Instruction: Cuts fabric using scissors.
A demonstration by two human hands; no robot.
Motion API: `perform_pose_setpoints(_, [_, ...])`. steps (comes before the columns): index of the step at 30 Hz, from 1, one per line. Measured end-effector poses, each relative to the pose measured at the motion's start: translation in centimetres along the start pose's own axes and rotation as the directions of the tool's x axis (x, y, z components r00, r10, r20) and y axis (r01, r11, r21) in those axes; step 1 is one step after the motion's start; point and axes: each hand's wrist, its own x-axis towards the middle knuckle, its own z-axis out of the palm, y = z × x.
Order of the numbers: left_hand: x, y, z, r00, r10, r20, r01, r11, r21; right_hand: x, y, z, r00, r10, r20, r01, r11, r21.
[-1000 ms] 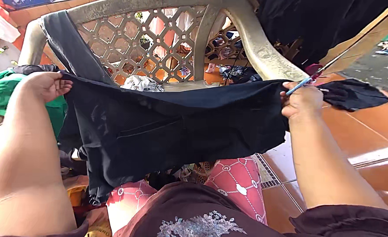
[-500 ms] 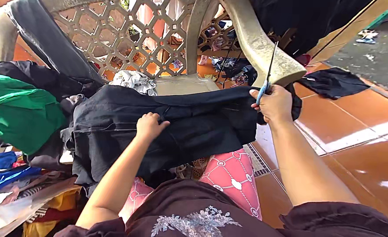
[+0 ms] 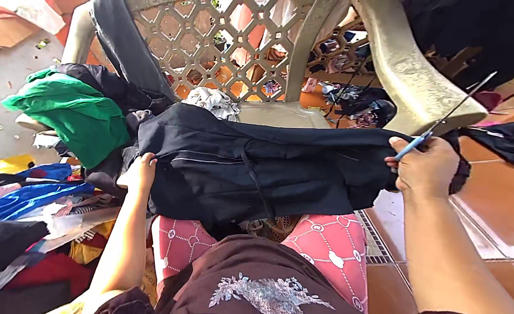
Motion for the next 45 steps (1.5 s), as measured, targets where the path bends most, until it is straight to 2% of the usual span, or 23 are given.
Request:
perform_pose_setpoints(2, [0.9,0.7,-1.4,0.991,0.047,0.124,-0.059,0.994,0.091,-0.5,-0.3,0.3,1.000,-0.008,0.000,0.008,1.000,0.024])
perform_pose_setpoints(4, [2.1,0.9,-2.3,0.985,0.057,0.161,-0.073,0.993,0.094,-0.7,-0.2,0.2,1.000,-0.010,0.001,0.010,0.999,0.042])
perform_pose_setpoints(7, [4.5,2.8,-4.5,0.950,0.009,0.313,0.041,0.988,-0.152,-0.6,0.2,-0.6,1.000,0.002,0.006,-0.002,0.998,0.059])
perform_pose_setpoints(9, [5.9,5.7,-7.2,0.893,0.018,0.450,0.140,0.939,-0.315,-0.6,0.5,-1.4,1.000,0.027,0.015,-0.028,0.998,0.060])
perform_pose_setpoints(10, [6.8,7.4,-8.8,0.887,0.034,0.461,0.155,0.918,-0.365,-0.7,0.4,-1.7,0.999,0.046,0.013,-0.047,0.996,0.072])
perform_pose_setpoints(12, [9.3,11.0,-12.3,0.929,0.066,0.365,0.109,0.892,-0.438,-0.8,0.2,-2.3,0.995,0.096,-0.004,-0.094,0.981,0.171])
perform_pose_setpoints(14, [12.5,14.2,-14.9,0.987,0.130,0.100,-0.058,0.848,-0.527,-1.3,0.1,-2.7,0.987,0.158,-0.023,-0.142,0.937,0.319])
perform_pose_setpoints(16, [15.0,17.2,-15.8,0.953,0.201,-0.227,-0.301,0.715,-0.631,-2.4,0.2,-2.9,0.975,0.221,-0.003,-0.194,0.863,0.466])
perform_pose_setpoints(17, [15.5,18.7,-15.9,0.925,0.231,-0.300,-0.378,0.632,-0.677,-3.2,0.2,-2.9,0.967,0.254,0.027,-0.230,0.823,0.519])
perform_pose_setpoints(18, [15.5,20.0,-15.5,0.917,0.248,-0.313,-0.400,0.583,-0.707,-4.0,0.3,-2.8,0.956,0.284,0.071,-0.274,0.787,0.553])
perform_pose_setpoints(22, [12.9,23.5,-9.1,0.959,0.236,-0.155,-0.281,0.760,-0.586,-8.0,1.0,-2.2,0.879,0.395,0.268,-0.474,0.657,0.586])
perform_pose_setpoints(24, [10.2,23.9,-4.5,0.946,0.324,-0.026,-0.273,0.752,-0.600,-10.3,1.5,-1.6,0.819,0.436,0.373,-0.574,0.607,0.549])
perform_pose_setpoints(27, [4.0,22.8,3.1,0.836,0.476,0.274,-0.249,0.773,-0.583,-12.8,1.8,-0.4,0.761,0.477,0.440,-0.649,0.561,0.513])
perform_pose_setpoints(29, [0.8,21.9,7.1,0.780,0.474,0.408,-0.282,0.849,-0.447,-13.7,1.9,0.1,0.754,0.480,0.450,-0.657,0.543,0.523])
perform_pose_setpoints(31, [-2.0,21.3,8.7,0.812,0.398,0.427,-0.304,0.913,-0.272,-14.0,1.7,0.0,0.777,0.475,0.413,-0.627,0.525,0.576])
perform_pose_setpoints(34, [-5.1,20.2,9.8,0.902,0.288,0.322,-0.242,0.954,-0.177,-13.4,2.1,-0.9,0.857,0.446,0.257,-0.497,0.585,0.641])
perform_pose_setpoints(37, [-8.9,18.4,10.6,0.922,0.331,0.201,-0.234,0.889,-0.393,-12.6,4.6,-2.2,0.928,0.369,-0.037,-0.306,0.818,0.486])
perform_pose_setpoints(39, [-12.1,17.3,11.4,0.911,0.376,0.170,-0.174,0.724,-0.668,-12.0,6.7,-3.1,0.950,0.253,-0.181,-0.175,0.916,0.362])
perform_pose_setpoints(40, [-13.7,17.1,11.6,0.886,0.366,0.286,-0.023,0.649,-0.760,-11.7,7.3,-3.5,0.956,0.195,-0.219,-0.117,0.939,0.325])
perform_pose_setpoints(41, [-14.9,17.0,12.0,0.816,0.348,0.463,0.194,0.589,-0.785,-11.5,7.5,-3.7,0.965,0.134,-0.227,-0.065,0.956,0.285])
perform_pose_setpoints(43, [-15.6,16.7,13.7,0.537,0.326,0.778,0.609,0.488,-0.625,-11.3,6.5,-3.8,0.983,0.005,-0.184,0.027,0.986,0.168])
perform_pose_setpoints(44, [-15.4,16.8,14.9,0.432,0.321,0.843,0.717,0.444,-0.537,-11.1,5.7,-3.5,0.989,-0.049,-0.137,0.063,0.993,0.098])
perform_pose_setpoints(45, [-15.0,17.1,16.1,0.385,0.326,0.863,0.766,0.409,-0.496,-10.6,4.9,-3.0,0.993,-0.093,-0.075,0.095,0.995,0.027])
